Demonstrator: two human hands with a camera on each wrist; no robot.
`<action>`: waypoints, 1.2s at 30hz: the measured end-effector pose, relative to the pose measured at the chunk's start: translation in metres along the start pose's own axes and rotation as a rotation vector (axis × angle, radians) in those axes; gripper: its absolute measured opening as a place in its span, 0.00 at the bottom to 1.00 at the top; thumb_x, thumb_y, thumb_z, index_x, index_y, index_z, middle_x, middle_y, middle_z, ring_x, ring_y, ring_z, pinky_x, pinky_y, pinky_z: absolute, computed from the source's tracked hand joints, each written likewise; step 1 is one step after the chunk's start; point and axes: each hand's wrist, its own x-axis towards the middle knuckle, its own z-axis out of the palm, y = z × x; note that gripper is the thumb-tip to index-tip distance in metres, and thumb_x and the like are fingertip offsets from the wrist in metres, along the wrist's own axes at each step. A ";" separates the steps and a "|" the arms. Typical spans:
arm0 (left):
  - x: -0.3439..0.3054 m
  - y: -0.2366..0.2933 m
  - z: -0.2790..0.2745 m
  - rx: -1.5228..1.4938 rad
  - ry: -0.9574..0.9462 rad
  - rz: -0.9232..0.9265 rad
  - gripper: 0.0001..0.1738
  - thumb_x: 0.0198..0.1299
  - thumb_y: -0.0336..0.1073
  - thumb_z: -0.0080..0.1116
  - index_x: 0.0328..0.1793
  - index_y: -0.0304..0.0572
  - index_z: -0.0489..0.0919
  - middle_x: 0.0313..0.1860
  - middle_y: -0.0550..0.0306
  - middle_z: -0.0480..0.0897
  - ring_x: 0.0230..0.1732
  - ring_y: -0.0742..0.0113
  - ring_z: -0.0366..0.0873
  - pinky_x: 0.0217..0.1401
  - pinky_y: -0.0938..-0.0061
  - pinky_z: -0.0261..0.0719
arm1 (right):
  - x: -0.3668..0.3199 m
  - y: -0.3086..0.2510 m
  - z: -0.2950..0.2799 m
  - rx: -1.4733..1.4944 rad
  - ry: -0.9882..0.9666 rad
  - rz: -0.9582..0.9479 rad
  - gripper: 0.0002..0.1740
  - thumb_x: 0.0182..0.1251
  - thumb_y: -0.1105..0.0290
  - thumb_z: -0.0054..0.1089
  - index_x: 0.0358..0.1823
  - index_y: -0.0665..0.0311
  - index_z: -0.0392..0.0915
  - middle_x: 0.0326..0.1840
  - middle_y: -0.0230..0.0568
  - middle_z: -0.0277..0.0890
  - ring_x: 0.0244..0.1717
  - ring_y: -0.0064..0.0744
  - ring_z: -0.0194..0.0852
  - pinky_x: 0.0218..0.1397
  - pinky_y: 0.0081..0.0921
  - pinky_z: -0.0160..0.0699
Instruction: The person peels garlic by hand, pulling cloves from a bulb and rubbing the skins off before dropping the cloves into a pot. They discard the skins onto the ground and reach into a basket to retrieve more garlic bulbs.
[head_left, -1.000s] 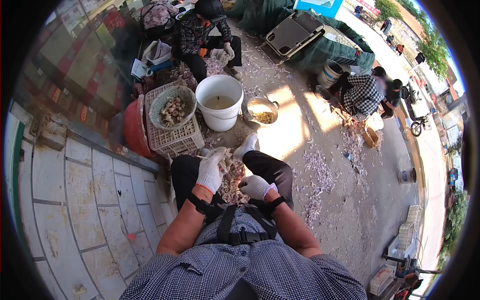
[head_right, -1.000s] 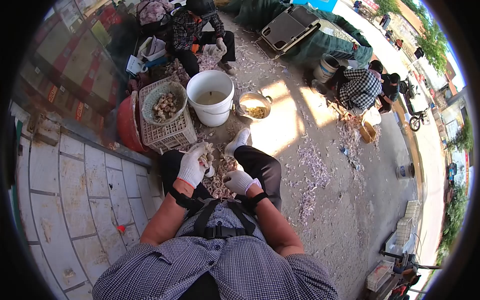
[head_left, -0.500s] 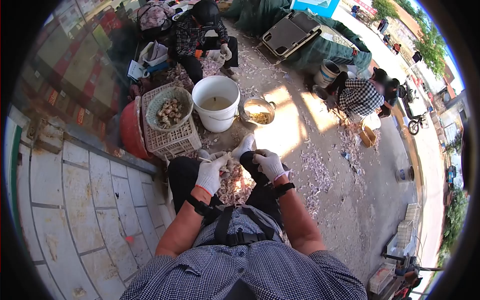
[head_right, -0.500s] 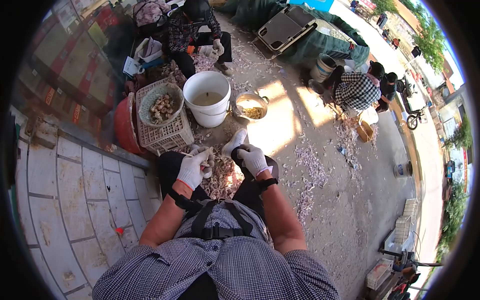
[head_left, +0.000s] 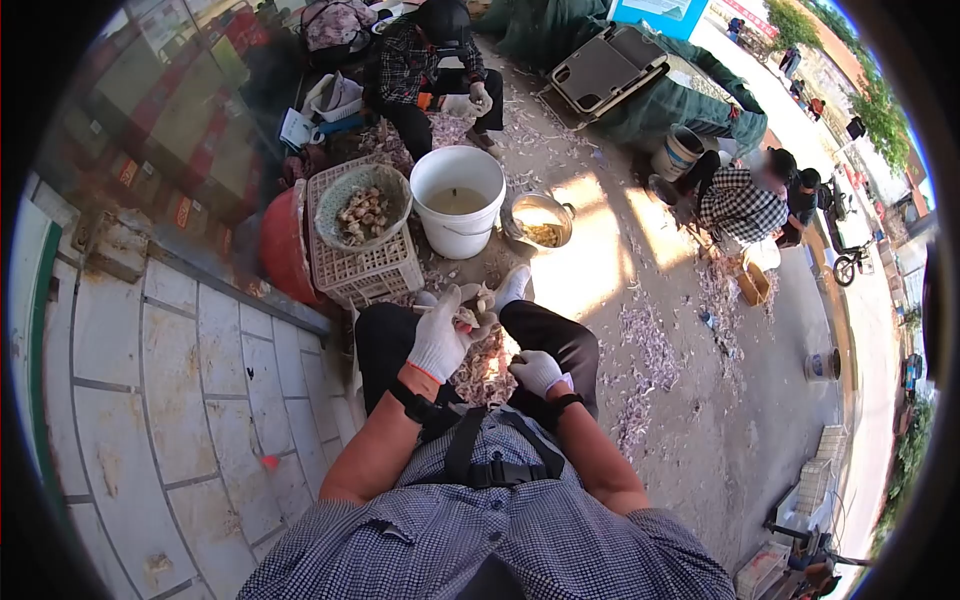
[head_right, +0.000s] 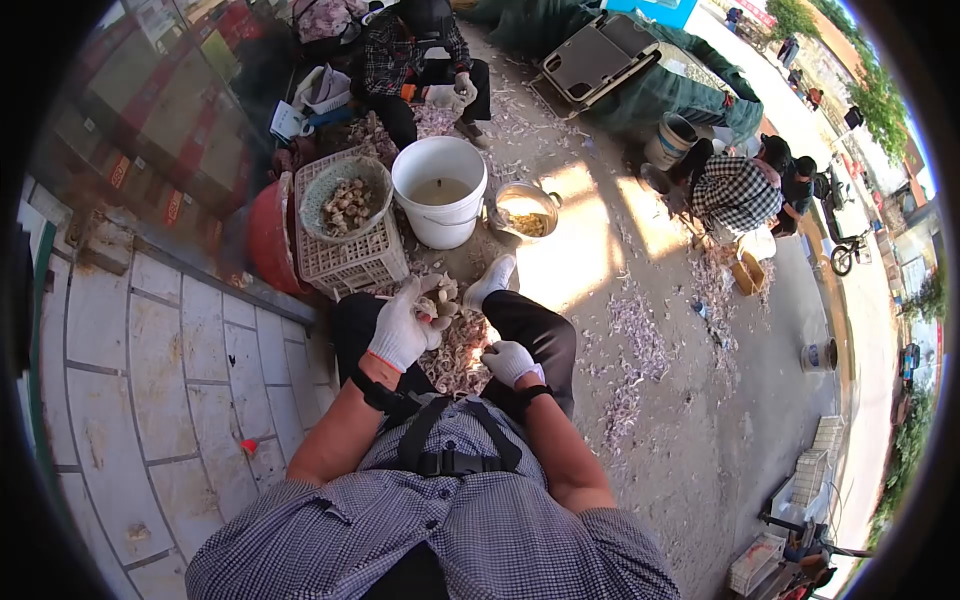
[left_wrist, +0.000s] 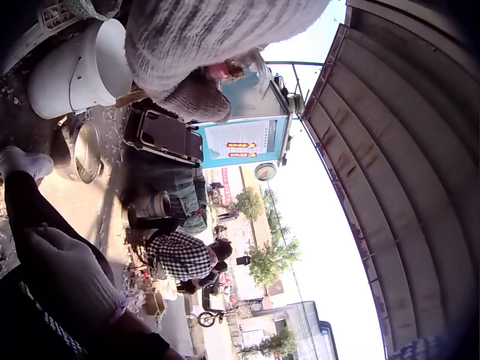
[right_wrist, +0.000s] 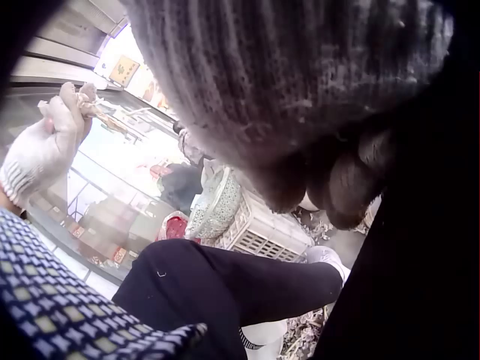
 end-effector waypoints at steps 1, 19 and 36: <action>0.000 0.001 0.004 0.008 -0.002 0.007 0.22 0.81 0.52 0.47 0.61 0.46 0.82 0.53 0.53 0.88 0.43 0.54 0.88 0.46 0.60 0.84 | 0.000 0.003 -0.001 0.000 0.004 0.000 0.22 0.66 0.54 0.61 0.41 0.68 0.87 0.40 0.58 0.87 0.44 0.56 0.88 0.52 0.44 0.85; -0.003 -0.005 0.023 0.320 -0.032 0.159 0.17 0.80 0.43 0.51 0.56 0.42 0.86 0.38 0.63 0.87 0.25 0.77 0.81 0.28 0.80 0.81 | -0.008 -0.136 -0.076 1.171 -0.027 0.014 0.12 0.79 0.60 0.63 0.42 0.62 0.84 0.29 0.27 0.81 0.23 0.16 0.71 0.26 0.16 0.64; 0.011 -0.027 0.009 0.674 0.014 0.255 0.09 0.71 0.29 0.59 0.49 0.40 0.88 0.32 0.61 0.85 0.15 0.79 0.71 0.16 0.80 0.67 | -0.010 -0.119 -0.068 1.249 0.085 0.094 0.11 0.77 0.65 0.65 0.51 0.64 0.84 0.38 0.31 0.86 0.29 0.14 0.79 0.31 0.13 0.73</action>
